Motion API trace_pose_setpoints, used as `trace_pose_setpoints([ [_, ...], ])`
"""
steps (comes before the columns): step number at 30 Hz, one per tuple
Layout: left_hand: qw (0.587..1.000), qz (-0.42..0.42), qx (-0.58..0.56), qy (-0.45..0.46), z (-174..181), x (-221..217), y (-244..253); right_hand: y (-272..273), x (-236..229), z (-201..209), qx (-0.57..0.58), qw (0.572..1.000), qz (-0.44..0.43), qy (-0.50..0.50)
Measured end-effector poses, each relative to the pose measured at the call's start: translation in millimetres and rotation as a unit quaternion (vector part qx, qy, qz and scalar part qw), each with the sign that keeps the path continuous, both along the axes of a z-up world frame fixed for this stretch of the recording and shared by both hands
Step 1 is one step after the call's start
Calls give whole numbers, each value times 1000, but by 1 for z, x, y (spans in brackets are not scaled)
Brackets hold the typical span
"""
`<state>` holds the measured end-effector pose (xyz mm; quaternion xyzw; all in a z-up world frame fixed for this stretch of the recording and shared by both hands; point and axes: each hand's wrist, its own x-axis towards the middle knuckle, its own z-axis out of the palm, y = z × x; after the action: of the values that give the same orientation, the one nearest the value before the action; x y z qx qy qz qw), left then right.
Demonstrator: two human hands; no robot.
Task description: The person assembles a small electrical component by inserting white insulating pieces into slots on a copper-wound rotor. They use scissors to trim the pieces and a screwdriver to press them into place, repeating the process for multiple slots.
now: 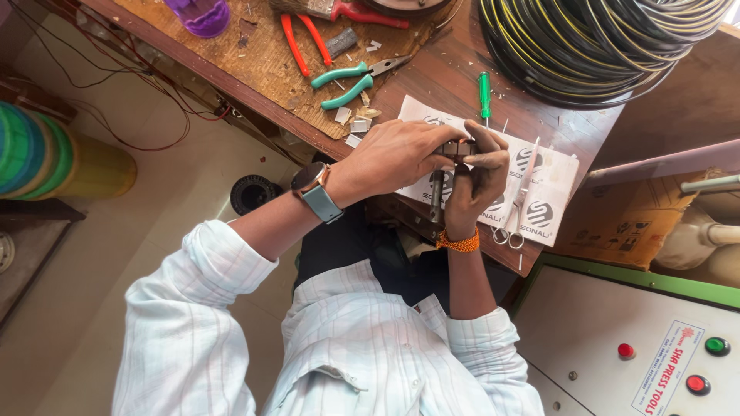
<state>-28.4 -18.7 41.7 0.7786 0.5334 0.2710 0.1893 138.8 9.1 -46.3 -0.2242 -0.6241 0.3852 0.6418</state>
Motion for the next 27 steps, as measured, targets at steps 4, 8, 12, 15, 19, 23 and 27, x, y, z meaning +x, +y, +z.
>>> trace_pose_setpoints([
  [4, 996, 14, 78, -28, -5, 3, -4, 5, 3, 5, -47, 998, 33, 21],
  [8, 996, 56, 64, -41, -3, 16, -12, 2, 12, 17, 8, 999, -6, -49],
  [12, 995, 68, 75, -16, 3, 19, -18, 2, 42, 40, 146, 972, -122, -140],
  [15, 984, 37, 174, 2, 2, 18, -12, -2, 82, 53, 46, 961, -186, -201],
  [19, 976, 44, 208, 39, -6, 11, 4, -17, 117, 56, -137, 952, -171, -215],
  [23, 966, 41, 240, 86, -34, 7, 19, -42, 137, 31, -28, 887, -245, -391],
  [27, 964, 34, 245, 94, -56, 7, 35, -47, 149, -16, 18, 815, -284, -505],
])
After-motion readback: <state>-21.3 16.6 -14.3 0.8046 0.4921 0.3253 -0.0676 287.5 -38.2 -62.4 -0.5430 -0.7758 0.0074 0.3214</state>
